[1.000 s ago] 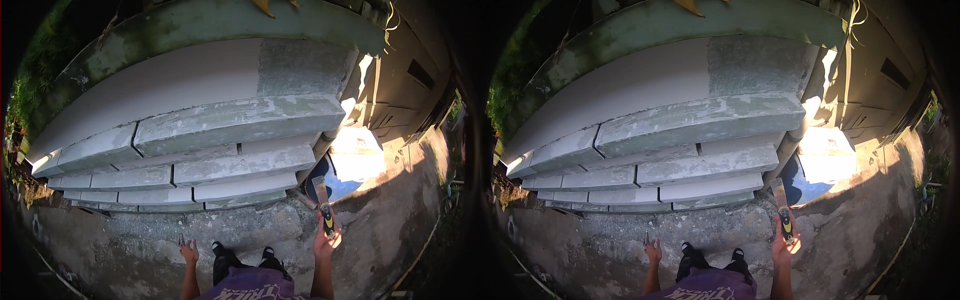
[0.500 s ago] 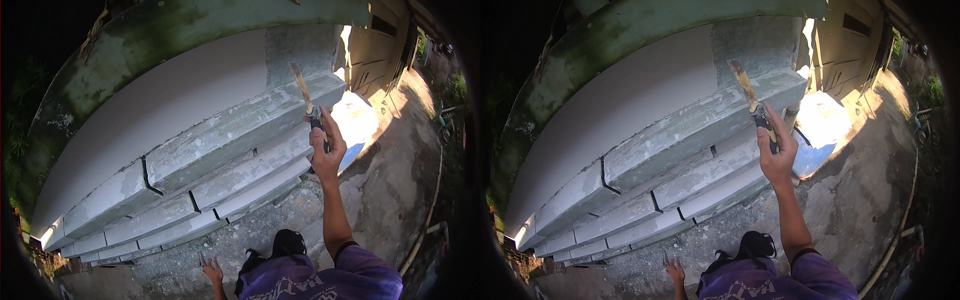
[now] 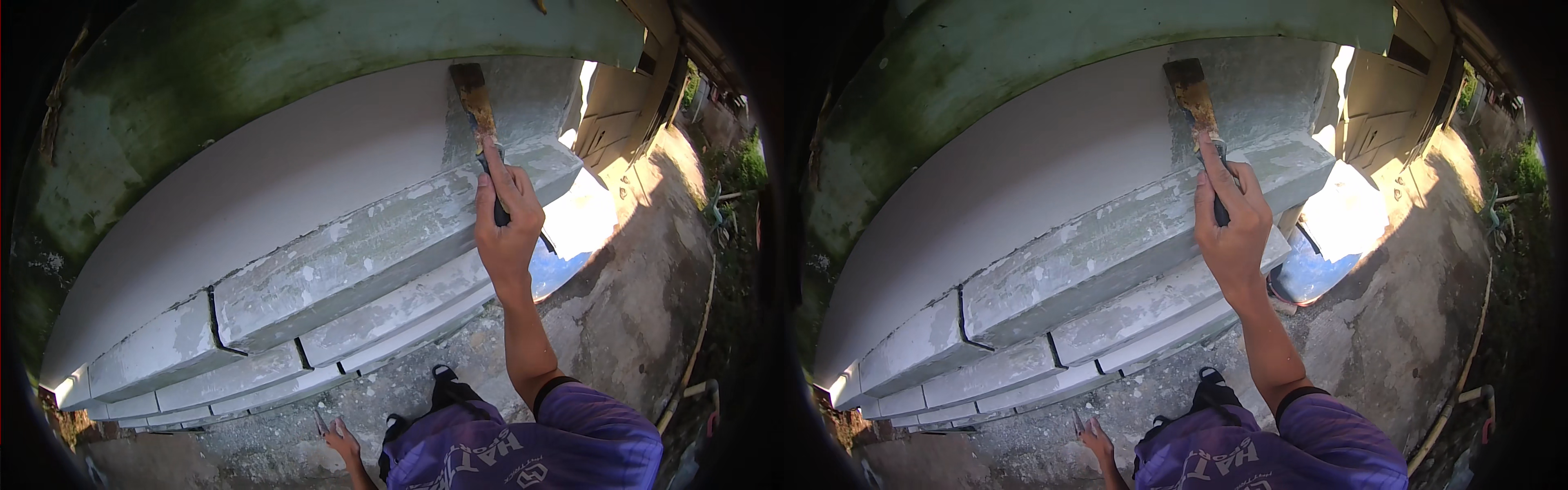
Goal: Applying and smoothing wall putty or joint compound onto a concrete wall using a putty knife.
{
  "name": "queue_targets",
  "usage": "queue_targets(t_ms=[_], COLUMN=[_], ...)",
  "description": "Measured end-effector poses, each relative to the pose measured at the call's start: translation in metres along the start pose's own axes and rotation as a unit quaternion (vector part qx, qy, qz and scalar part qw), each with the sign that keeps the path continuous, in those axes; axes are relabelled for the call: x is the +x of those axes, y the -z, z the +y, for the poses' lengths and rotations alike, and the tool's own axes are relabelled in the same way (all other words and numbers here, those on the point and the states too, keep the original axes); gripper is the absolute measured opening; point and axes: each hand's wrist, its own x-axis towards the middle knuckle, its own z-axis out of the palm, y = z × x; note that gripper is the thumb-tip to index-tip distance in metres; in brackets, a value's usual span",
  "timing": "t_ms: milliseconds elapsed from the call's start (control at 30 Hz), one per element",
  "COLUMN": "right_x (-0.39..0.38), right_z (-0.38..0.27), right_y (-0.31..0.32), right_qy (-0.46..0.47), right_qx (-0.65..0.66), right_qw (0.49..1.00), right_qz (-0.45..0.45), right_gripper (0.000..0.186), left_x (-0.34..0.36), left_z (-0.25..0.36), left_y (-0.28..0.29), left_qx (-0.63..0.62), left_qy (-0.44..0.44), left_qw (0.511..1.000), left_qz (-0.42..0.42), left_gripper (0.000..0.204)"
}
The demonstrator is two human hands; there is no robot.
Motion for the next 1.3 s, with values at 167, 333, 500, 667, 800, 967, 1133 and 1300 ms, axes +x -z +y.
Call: queue_targets(t_ms=[167,333,500,667,800,967,1133,1300], right_x=[0.002,0.006,0.007,0.004,0.005,0.009,0.033,0.031], right_z=[0.016,0.02,0.017,0.016,0.008,0.001,-0.003,-0.014], right_y=[-0.003,-0.011,-0.01,-0.014,-0.018,-0.027,-0.031,-0.02], right_qy=[0.017,0.059,0.025,0.013,0.009,-0.017,0.03,-0.001], right_qx=[-0.009,-0.038,-0.024,-0.044,-0.023,-0.014,-0.008,0.002], right_qw=[1.0,0.996,0.999,0.998,0.998,0.998,0.993,0.994], right_qz=[0.001,0.046,0.035,0.049,0.052,0.062,0.114,0.105], right_gripper=[0.052,0.05,0.049,0.049,0.047,0.044,0.039,0.036], left_x=[-0.006,0.002,0.01,0.006,0.003,-0.004,-0.001,0.006], left_z=[0.036,0.067,0.074,0.068,0.059,0.07,0.064,0.027], left_y=[-0.038,-0.06,-0.066,-0.056,-0.034,0.003,0.031,0.038], left_qx=[0.025,0.019,0.013,0.014,0.032,0.029,0.032,0.003], left_qy=[-0.006,-0.077,-0.078,-0.07,-0.044,-0.05,-0.025,-0.065], left_qw=[0.999,0.997,0.997,0.997,0.998,0.998,0.998,0.998], left_qz=[-0.027,-0.008,-0.026,-0.017,-0.033,-0.034,-0.056,0.0], left_gripper=[0.05,0.049,0.048,0.046,0.053,0.05,0.052,0.053])
